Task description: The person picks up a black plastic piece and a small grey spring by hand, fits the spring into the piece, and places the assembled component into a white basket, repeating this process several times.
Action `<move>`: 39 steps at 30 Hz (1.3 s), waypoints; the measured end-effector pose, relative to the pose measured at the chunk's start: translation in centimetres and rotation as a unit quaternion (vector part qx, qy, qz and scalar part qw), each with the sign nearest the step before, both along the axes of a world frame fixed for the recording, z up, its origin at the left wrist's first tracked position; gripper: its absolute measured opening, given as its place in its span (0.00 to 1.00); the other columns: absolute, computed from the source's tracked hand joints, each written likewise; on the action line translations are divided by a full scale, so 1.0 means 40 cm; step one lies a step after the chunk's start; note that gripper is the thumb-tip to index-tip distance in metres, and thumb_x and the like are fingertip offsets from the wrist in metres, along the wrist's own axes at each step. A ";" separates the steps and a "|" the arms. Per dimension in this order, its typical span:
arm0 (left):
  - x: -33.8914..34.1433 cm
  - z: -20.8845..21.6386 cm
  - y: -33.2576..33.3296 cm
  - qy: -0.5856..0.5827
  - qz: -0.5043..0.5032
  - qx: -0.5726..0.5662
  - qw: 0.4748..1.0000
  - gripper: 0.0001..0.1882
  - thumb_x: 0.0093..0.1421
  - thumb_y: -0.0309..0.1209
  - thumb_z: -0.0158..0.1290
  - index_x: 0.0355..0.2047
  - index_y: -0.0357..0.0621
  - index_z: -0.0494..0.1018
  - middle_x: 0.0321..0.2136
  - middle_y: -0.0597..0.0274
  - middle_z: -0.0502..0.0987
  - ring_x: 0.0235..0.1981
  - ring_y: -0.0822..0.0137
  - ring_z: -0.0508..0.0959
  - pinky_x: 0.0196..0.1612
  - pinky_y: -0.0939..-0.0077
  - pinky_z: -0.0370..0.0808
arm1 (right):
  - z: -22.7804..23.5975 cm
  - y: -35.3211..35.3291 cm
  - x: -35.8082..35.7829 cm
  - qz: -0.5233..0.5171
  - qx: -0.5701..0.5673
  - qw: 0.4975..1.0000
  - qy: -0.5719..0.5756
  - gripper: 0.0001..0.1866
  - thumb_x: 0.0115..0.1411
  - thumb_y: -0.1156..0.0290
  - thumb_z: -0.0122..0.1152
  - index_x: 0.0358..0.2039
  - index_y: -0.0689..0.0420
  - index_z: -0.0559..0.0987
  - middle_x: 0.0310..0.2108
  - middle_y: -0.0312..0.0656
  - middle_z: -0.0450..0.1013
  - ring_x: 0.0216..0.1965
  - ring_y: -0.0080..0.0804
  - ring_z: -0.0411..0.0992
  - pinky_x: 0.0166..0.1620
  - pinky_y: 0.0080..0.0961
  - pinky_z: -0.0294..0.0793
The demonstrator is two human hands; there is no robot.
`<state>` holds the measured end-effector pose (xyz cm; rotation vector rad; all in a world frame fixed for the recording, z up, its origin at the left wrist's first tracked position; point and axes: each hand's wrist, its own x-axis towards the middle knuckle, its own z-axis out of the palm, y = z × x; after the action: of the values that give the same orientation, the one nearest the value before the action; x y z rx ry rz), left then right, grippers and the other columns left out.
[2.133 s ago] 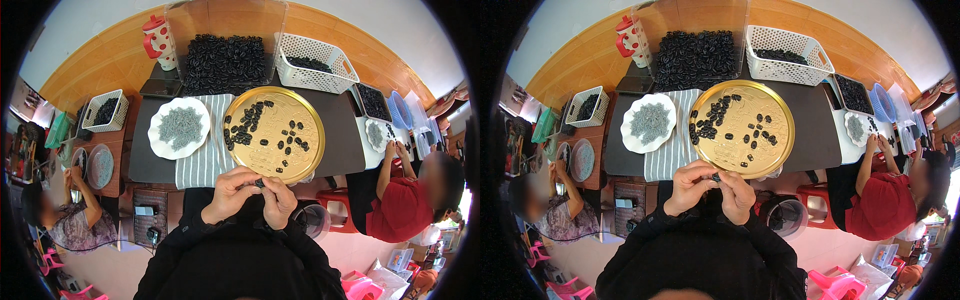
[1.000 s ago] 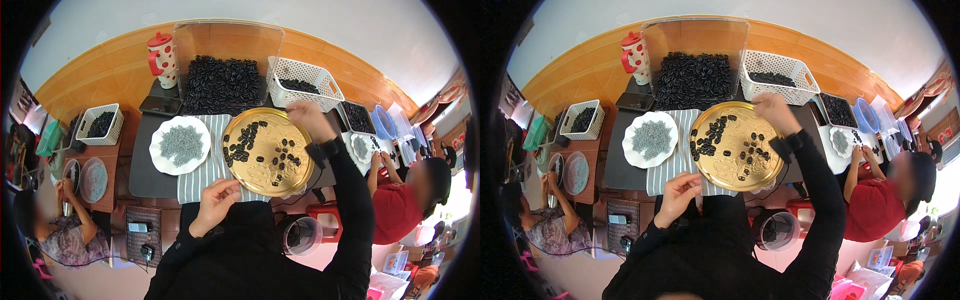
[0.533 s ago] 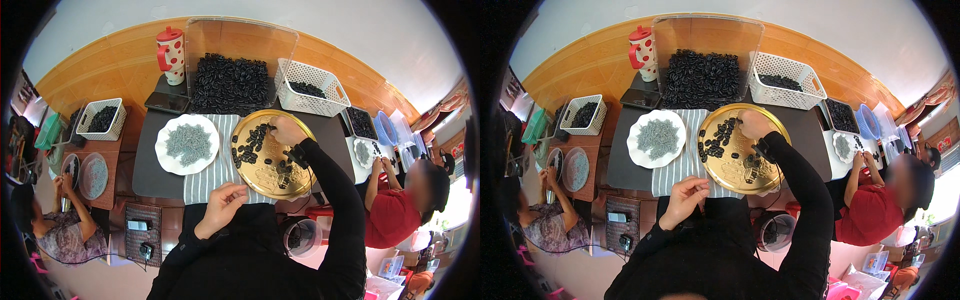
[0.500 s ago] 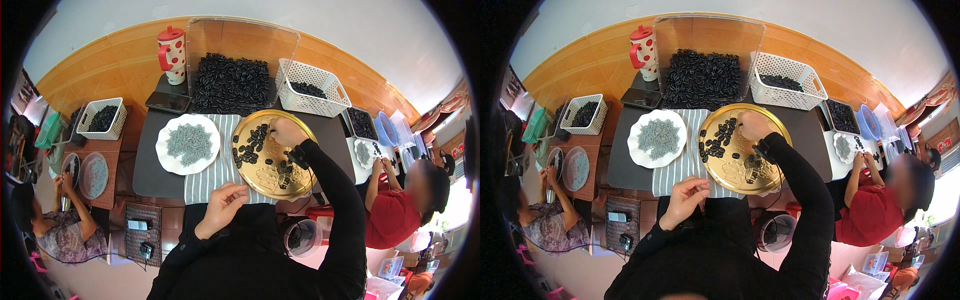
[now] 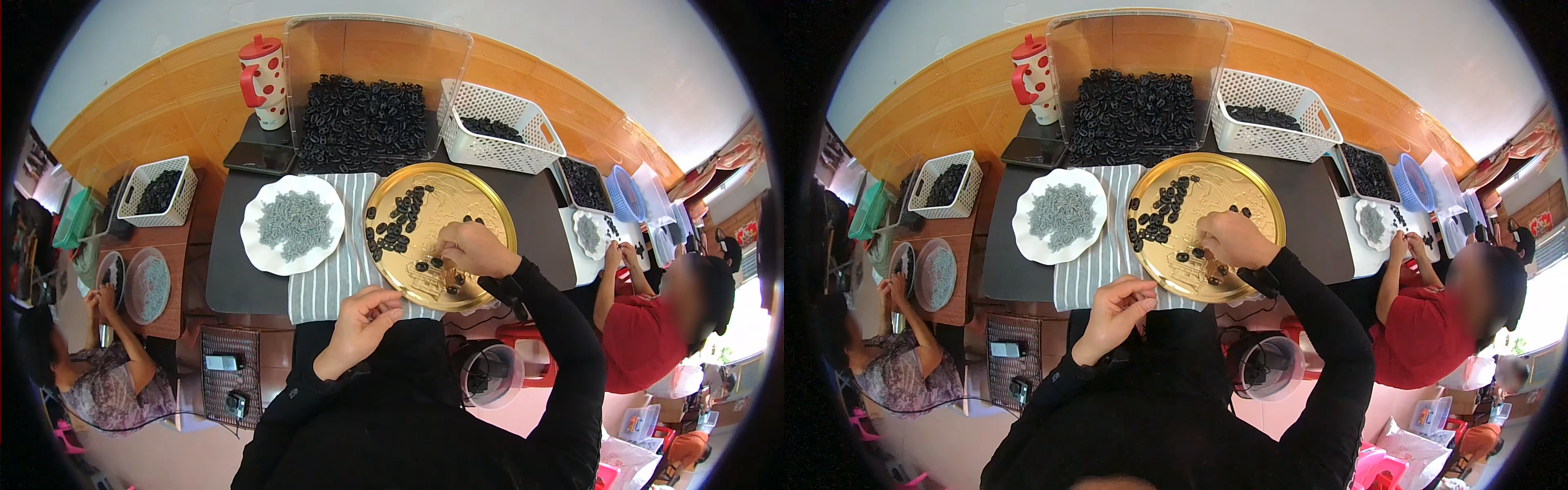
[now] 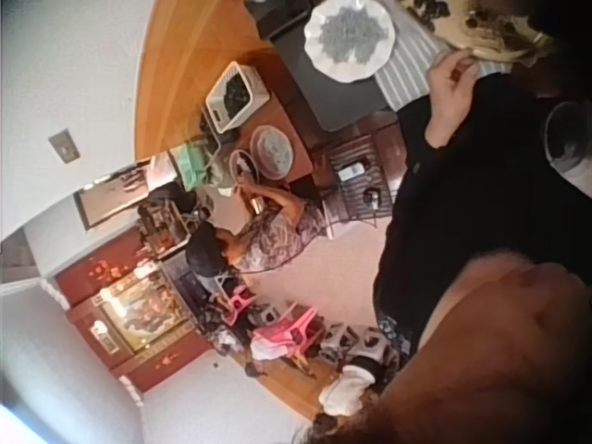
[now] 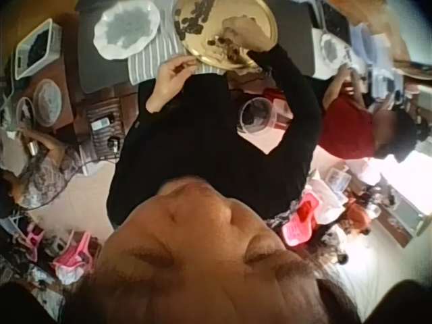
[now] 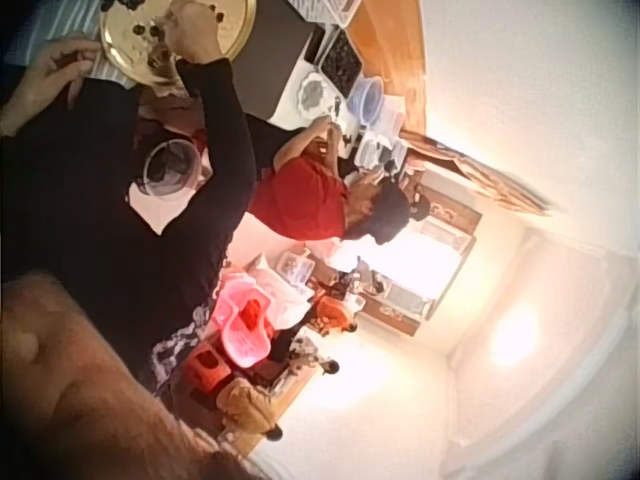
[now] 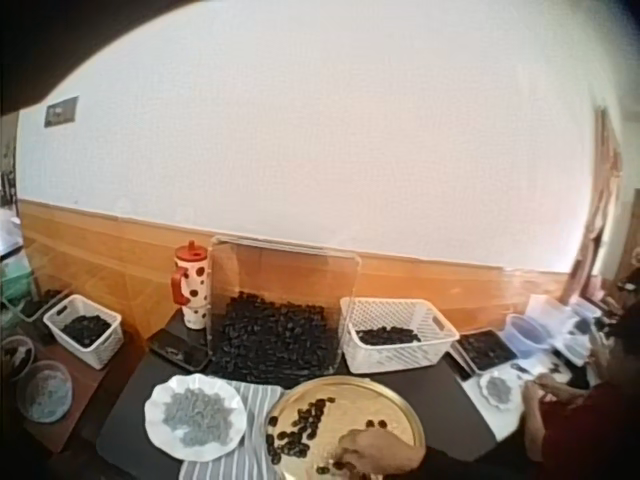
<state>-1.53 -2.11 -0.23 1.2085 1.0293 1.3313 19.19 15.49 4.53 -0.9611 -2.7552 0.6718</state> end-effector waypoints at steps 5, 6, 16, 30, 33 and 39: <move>0.001 -0.009 -0.005 0.002 0.007 -0.008 1.000 0.12 0.56 0.21 0.55 0.42 0.34 0.74 0.29 0.62 0.73 0.27 0.77 0.73 0.29 0.86 0.68 | 0.000 -0.046 -0.049 0.086 0.026 0.996 0.003 0.07 0.48 0.74 0.55 0.29 0.59 0.78 0.29 0.47 0.72 0.32 0.46 0.72 0.35 0.36 0.71; 0.000 -0.009 -0.007 -0.003 0.009 -0.013 1.000 0.12 0.56 0.21 0.55 0.41 0.34 0.74 0.29 0.62 0.73 0.27 0.77 0.73 0.29 0.86 0.68 | 0.008 -0.055 -0.061 0.075 0.029 0.996 -0.027 0.07 0.50 0.73 0.55 0.30 0.59 0.78 0.29 0.48 0.71 0.32 0.47 0.72 0.36 0.38 0.71; -0.020 -0.015 -0.010 0.022 0.023 0.007 0.999 0.11 0.56 0.21 0.54 0.41 0.34 0.75 0.30 0.63 0.73 0.28 0.76 0.73 0.31 0.86 0.68 | -0.032 0.050 -0.107 -0.045 0.116 0.992 0.016 0.10 0.49 0.75 0.56 0.33 0.62 0.78 0.30 0.53 0.72 0.33 0.51 0.72 0.37 0.40 0.71; -0.039 0.034 0.012 0.076 0.043 0.020 0.996 0.11 0.56 0.20 0.55 0.41 0.34 0.75 0.29 0.62 0.73 0.30 0.76 0.73 0.32 0.85 0.69 | -0.055 0.198 -0.106 -0.073 0.082 0.992 -0.067 0.03 0.46 0.76 0.57 0.24 0.60 0.76 0.22 0.48 0.73 0.28 0.46 0.73 0.32 0.38 0.70; -0.024 0.066 0.047 0.180 0.058 0.083 0.978 0.11 0.54 0.21 0.55 0.38 0.33 0.74 0.28 0.55 0.72 0.26 0.64 0.74 0.29 0.78 0.70 | -0.008 0.124 -0.093 -0.047 0.077 0.996 -0.022 0.02 0.46 0.77 0.56 0.22 0.61 0.75 0.22 0.50 0.72 0.26 0.47 0.72 0.31 0.37 0.69; 0.020 0.076 0.134 0.388 0.069 0.167 0.903 0.10 0.49 0.20 0.54 0.34 0.33 0.74 0.27 0.51 0.70 0.34 0.49 0.70 0.37 0.59 0.69 | 0.078 -0.054 0.002 -0.115 -0.131 0.966 0.190 0.05 0.51 0.80 0.56 0.30 0.64 0.76 0.20 0.45 0.72 0.22 0.28 0.70 0.27 0.24 0.68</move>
<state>-0.72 3.25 2.83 2.0546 1.4932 1.1669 19.29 13.34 7.65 -1.0506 -2.2194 1.0713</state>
